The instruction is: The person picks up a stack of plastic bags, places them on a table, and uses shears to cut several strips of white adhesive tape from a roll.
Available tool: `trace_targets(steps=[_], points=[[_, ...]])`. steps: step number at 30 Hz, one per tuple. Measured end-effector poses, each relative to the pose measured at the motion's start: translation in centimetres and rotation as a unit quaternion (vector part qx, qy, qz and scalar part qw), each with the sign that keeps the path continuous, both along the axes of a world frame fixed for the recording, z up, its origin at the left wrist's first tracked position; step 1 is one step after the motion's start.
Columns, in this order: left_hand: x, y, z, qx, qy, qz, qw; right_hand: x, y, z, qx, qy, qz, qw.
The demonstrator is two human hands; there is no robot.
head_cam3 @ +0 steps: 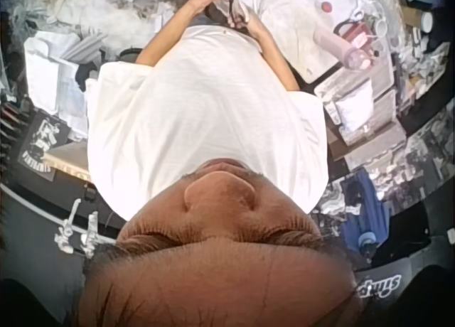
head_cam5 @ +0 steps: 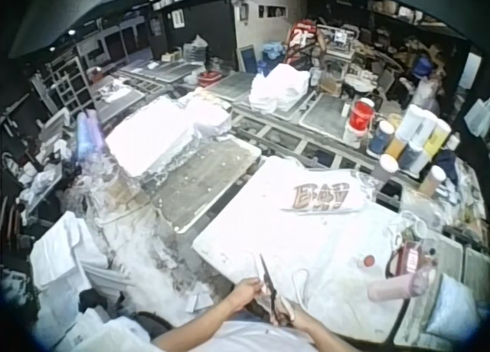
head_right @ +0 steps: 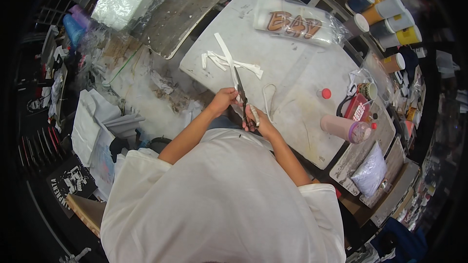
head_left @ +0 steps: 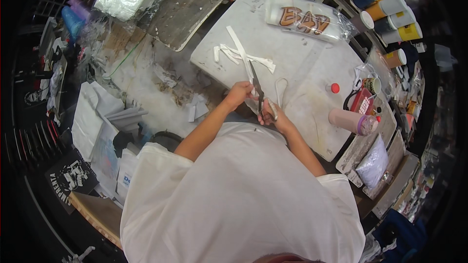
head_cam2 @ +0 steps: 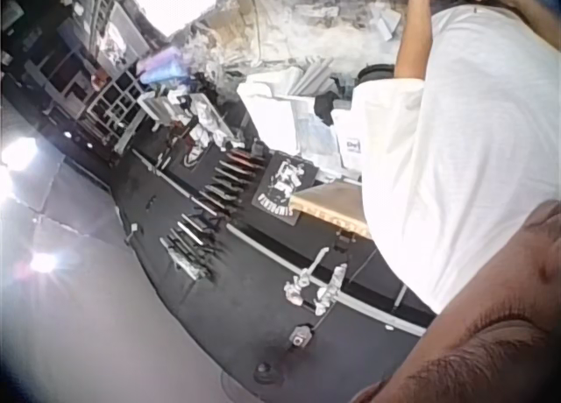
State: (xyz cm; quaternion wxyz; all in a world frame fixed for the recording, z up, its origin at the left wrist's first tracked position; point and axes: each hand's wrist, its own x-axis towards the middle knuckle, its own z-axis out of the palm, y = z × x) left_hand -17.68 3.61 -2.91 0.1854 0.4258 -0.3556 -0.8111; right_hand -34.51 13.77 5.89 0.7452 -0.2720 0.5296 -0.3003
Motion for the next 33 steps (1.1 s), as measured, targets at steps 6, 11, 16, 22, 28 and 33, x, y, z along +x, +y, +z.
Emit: trace_targets(steps=[6,11,16,22,28,33], points=[[0.2,-0.2,1.9,-0.006,-0.022,-0.011,1.0,0.0,0.0,-0.5,0.011,-0.034,-0.007,0.999],[0.4,0.0,1.3,-0.012,0.001,-0.005,1.0,0.5,0.3,-0.6,-0.017,0.009,-0.007,1.0],[0.5,0.2,0.5,-0.042,0.004,-0.011,0.999,0.9,0.5,0.1,-0.033,0.04,-0.012,0.999],[0.2,0.7,0.3,-0.114,-0.048,0.015,0.992,0.7,0.7,0.2,-0.03,0.045,-0.014,0.998],[0.3,1.2,-0.1,-0.114,-0.05,0.015,0.992,0.6,0.8,-0.2,-0.028,0.041,0.0,0.999],[-0.1,1.4,1.0,-0.084,-0.017,0.017,0.996,1.0,1.2,-0.5,-0.032,0.037,-0.036,0.998]])
